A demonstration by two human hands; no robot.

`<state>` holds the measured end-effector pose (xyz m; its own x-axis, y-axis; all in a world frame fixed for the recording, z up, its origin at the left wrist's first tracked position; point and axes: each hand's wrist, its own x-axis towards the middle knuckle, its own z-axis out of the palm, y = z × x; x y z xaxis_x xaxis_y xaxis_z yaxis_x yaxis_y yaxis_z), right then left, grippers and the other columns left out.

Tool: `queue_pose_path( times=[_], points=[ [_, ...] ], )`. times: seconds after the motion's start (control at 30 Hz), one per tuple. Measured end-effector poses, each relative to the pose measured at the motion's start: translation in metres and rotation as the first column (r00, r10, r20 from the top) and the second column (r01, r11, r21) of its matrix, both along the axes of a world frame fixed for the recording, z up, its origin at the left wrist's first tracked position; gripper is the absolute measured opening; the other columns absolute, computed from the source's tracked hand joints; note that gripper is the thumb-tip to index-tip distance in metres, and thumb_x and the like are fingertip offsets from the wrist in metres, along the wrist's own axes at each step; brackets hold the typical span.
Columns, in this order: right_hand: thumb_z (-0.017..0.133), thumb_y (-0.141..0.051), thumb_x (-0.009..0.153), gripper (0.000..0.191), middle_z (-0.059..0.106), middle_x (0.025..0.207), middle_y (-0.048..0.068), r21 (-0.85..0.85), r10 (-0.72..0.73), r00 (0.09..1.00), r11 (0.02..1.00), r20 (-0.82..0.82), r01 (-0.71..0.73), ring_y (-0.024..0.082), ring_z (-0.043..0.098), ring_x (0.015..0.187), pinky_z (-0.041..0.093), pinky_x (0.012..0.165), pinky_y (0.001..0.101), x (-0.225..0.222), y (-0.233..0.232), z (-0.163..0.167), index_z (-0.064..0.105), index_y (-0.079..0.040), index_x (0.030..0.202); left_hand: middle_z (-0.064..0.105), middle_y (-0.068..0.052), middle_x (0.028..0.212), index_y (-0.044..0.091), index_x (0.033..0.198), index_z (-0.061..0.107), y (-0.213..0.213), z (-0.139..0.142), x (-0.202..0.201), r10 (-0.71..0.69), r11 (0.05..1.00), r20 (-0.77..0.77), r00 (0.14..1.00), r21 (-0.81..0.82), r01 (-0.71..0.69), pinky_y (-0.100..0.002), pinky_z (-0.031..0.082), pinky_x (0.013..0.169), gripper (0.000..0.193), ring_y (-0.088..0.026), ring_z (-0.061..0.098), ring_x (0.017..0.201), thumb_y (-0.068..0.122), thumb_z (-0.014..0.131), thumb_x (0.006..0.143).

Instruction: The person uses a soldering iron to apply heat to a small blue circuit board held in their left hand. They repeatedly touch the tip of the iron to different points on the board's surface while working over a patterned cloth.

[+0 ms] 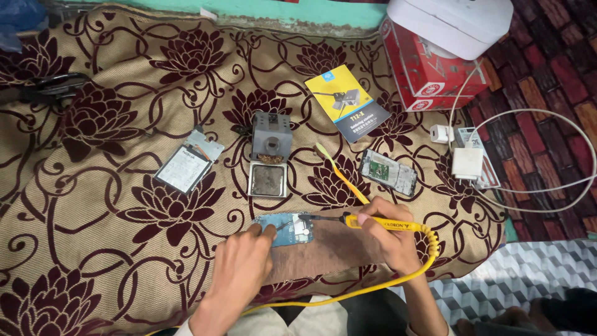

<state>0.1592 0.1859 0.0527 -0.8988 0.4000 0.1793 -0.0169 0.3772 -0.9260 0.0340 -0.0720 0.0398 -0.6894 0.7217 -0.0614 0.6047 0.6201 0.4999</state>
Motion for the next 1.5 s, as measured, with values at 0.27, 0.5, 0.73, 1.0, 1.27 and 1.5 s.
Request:
queue_pose_path(
  times=[0.27, 0.5, 0.73, 1.0, 1.27, 1.5],
  points=[
    [0.065, -0.01, 0.084, 0.015, 0.064, 0.062, 0.005, 0.047, 0.016, 1.0, 0.999, 0.024, -0.018, 0.011, 0.053, 0.056, 0.041, 0.054, 0.0278, 0.0, 0.001, 0.007, 0.062, 0.001, 0.076, 0.071, -0.019, 0.1, 0.002, 0.122, 0.068, -0.001, 0.003, 0.001, -0.022, 1.0, 0.011, 1.0, -0.005, 0.023, -0.047, 0.06, 0.06, 0.052, -0.036, 0.074, 0.073, -0.003, 0.065, 0.07],
    [0.065, -0.011, 0.083, 0.016, 0.059, 0.057, 0.004, -0.011, 0.048, 0.998, 0.999, 0.039, -0.048, 0.011, 0.054, 0.051, 0.041, 0.05, 0.0278, 0.002, 0.002, 0.015, 0.061, 0.001, 0.074, 0.07, -0.019, 0.102, 0.002, 0.112, 0.069, -0.002, 0.001, 0.003, -0.055, 0.998, 0.022, 0.998, -0.029, 0.056, -0.047, 0.06, 0.06, 0.043, -0.037, 0.074, 0.074, -0.002, 0.066, 0.07],
    [0.066, -0.012, 0.085, 0.016, 0.059, 0.058, 0.003, 0.042, 0.029, 0.998, 0.999, 0.061, -0.031, 0.01, 0.053, 0.053, 0.039, 0.051, 0.0273, 0.003, 0.0, 0.016, 0.062, 0.001, 0.076, 0.071, -0.018, 0.099, 0.003, 0.115, 0.069, -0.004, 0.002, 0.005, -0.049, 0.999, 0.018, 0.999, 0.015, 0.049, -0.047, 0.059, 0.06, 0.048, -0.038, 0.072, 0.072, -0.002, 0.067, 0.068],
    [0.066, -0.012, 0.084, 0.015, 0.061, 0.06, 0.004, 0.051, 0.023, 0.999, 0.998, 0.047, -0.025, 0.01, 0.051, 0.053, 0.038, 0.051, 0.0276, 0.002, 0.003, 0.014, 0.063, 0.002, 0.077, 0.071, -0.02, 0.101, 0.001, 0.11, 0.07, -0.003, 0.002, 0.004, -0.048, 0.999, 0.011, 0.999, 0.018, 0.048, -0.047, 0.059, 0.06, 0.044, -0.038, 0.073, 0.072, -0.002, 0.066, 0.066],
    [0.065, -0.011, 0.084, 0.015, 0.061, 0.06, 0.005, 0.047, 0.034, 0.999, 0.998, 0.029, -0.036, 0.01, 0.05, 0.054, 0.038, 0.052, 0.0276, 0.001, 0.003, 0.013, 0.063, 0.002, 0.077, 0.071, -0.019, 0.099, 0.002, 0.115, 0.071, -0.002, 0.002, 0.004, -0.035, 0.999, 0.024, 0.999, 0.0, 0.035, -0.047, 0.06, 0.058, 0.048, -0.037, 0.073, 0.071, -0.003, 0.064, 0.068],
    [0.066, -0.012, 0.084, 0.017, 0.058, 0.058, 0.004, 0.052, 0.008, 0.999, 0.999, 0.036, -0.01, 0.01, 0.048, 0.053, 0.037, 0.051, 0.0281, 0.002, 0.003, 0.007, 0.061, 0.001, 0.074, 0.071, -0.018, 0.097, 0.002, 0.112, 0.07, -0.003, 0.003, 0.004, -0.038, 0.999, 0.011, 0.999, 0.004, 0.038, -0.047, 0.06, 0.059, 0.045, -0.037, 0.073, 0.073, -0.002, 0.065, 0.067]
  ],
)
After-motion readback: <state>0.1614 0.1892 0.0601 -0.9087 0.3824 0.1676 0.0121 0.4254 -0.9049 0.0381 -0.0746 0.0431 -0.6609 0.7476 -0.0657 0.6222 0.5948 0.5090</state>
